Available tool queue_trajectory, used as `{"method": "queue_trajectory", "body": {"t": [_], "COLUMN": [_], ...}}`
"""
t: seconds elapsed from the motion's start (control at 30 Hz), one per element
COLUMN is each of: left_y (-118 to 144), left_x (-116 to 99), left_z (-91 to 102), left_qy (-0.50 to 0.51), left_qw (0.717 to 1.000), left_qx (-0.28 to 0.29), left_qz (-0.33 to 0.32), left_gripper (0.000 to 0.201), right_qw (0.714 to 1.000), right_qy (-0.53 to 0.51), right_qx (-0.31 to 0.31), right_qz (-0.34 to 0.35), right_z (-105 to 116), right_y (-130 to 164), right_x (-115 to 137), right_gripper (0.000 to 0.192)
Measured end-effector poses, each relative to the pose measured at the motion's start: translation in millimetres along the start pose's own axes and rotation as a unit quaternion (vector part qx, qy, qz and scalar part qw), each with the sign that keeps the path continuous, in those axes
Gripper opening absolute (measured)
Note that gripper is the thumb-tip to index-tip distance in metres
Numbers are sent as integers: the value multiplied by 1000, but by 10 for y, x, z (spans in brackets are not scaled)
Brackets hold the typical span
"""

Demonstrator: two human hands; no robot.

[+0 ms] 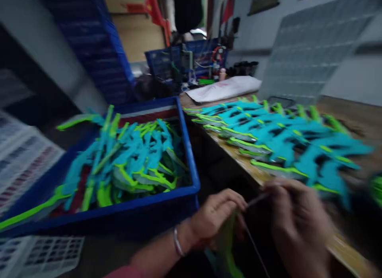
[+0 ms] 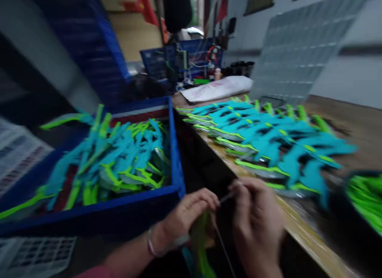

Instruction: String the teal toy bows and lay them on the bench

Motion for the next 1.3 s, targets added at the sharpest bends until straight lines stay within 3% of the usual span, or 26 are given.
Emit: {"method": "queue_trajectory", "body": {"t": [0.07, 0.2, 0.37, 0.43, 0.57, 0.7, 0.8, 0.9, 1.03, 1.13, 1.3], "left_y": [33, -14, -66, -70, -71, -79, -91, -108, -124, -114, -61], "left_x": [22, 109, 185, 172, 162, 151, 125, 99, 108, 121, 83], "left_z": [-19, -6, -6, -11, -8, -35, -76, -111, -100, -41, -15], "left_qy": [53, 104, 54, 44, 24, 24, 32, 48, 47, 42, 23], "left_qw": [998, 993, 996, 997, 998, 999, 999, 999, 999, 999, 999], "left_qx": [2, -23, -61, -61, -53, -34, -26, -16, 7, 13, 29], "left_qz": [43, 54, 40, 20, -6, -9, 0, 13, 20, 19, 17], "left_gripper": [28, 26, 17, 13, 9, 14, 17, 20, 21, 20, 17], "right_qw": [1000, 999, 992, 989, 984, 920, 902, 931, 988, 998, 998], "right_qy": [16, 22, -27, -52, -108, -206, -211, -165, -63, -15, 7], "right_qx": [-22, -4, 119, 134, 77, 101, 95, 92, 72, 60, 56], "right_qz": [12, 25, 38, 15, -120, -317, -365, -311, -121, -21, 42], "right_z": [-47, -68, -26, -37, -56, -193, -199, -150, -49, -11, 6], "right_y": [84, 288, 479, 498, 491, 628, 690, 663, 569, 572, 647], "right_x": [80, -38, 51, 77, -101, -358, -434, -411, -252, -153, -52], "right_gripper": [11, 11, 11, 11, 7, 26, 38, 41, 35, 32, 30]}}
Point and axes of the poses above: each hand's wrist, its own y-axis away from the middle knuckle, its own z-axis out of the back of the hand, x = y × z, the point moved 7 cm from there along -y, towards the middle knuckle, and after that the axes turned 13 degrees about -x, right-handed, at the moved point
